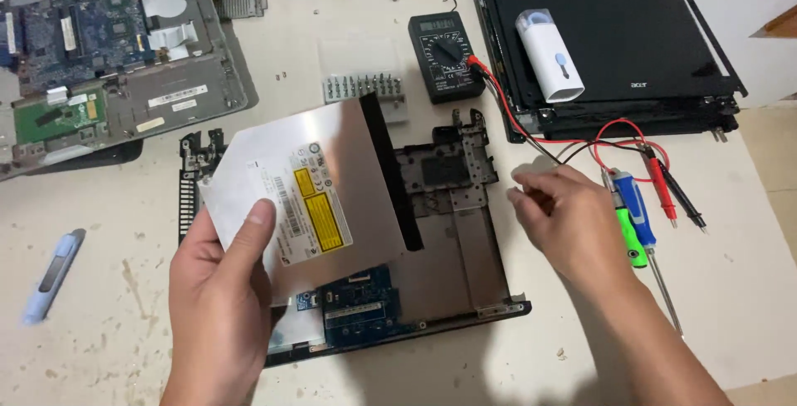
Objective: Removing an optical drive from a laptop chassis using a screwdriver
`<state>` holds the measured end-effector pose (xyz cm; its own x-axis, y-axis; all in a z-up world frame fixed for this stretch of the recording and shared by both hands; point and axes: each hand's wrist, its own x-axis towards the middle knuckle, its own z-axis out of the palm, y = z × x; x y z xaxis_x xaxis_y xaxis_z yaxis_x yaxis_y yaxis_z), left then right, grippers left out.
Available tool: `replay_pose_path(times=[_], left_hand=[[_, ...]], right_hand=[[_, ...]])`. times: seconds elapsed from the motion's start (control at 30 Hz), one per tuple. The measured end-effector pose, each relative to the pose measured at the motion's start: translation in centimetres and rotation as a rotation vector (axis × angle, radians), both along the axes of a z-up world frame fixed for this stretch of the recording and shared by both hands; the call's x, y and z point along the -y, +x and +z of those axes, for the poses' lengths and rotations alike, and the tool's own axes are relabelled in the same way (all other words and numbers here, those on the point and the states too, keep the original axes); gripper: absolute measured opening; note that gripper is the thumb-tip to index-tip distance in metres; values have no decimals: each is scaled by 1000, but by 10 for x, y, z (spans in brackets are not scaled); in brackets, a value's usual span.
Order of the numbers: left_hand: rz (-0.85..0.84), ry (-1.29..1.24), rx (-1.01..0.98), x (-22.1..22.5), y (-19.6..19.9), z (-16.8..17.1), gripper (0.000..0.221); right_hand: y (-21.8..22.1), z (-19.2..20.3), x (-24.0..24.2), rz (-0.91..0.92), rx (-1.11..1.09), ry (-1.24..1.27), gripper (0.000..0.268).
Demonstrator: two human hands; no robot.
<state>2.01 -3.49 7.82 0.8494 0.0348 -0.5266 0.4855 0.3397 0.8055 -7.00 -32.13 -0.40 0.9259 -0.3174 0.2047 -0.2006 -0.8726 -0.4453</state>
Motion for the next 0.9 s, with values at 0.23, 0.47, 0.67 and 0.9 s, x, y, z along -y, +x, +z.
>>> replay_pose_path(times=[0.23, 0.47, 0.67, 0.9], left_hand=[[75, -34, 101, -12, 6, -1, 43], [111, -65, 103, -21, 7, 3, 48], [124, -29, 102, -27, 7, 0, 42], [112, -23, 155, -29, 7, -3, 44]], right_hand=[[6, -9, 3, -160, -73, -2, 12], [6, -9, -7, -120, -98, -58, 11], [2, -11, 5, -50, -30, -23, 10], [1, 5, 15, -158, -168, 111, 18]])
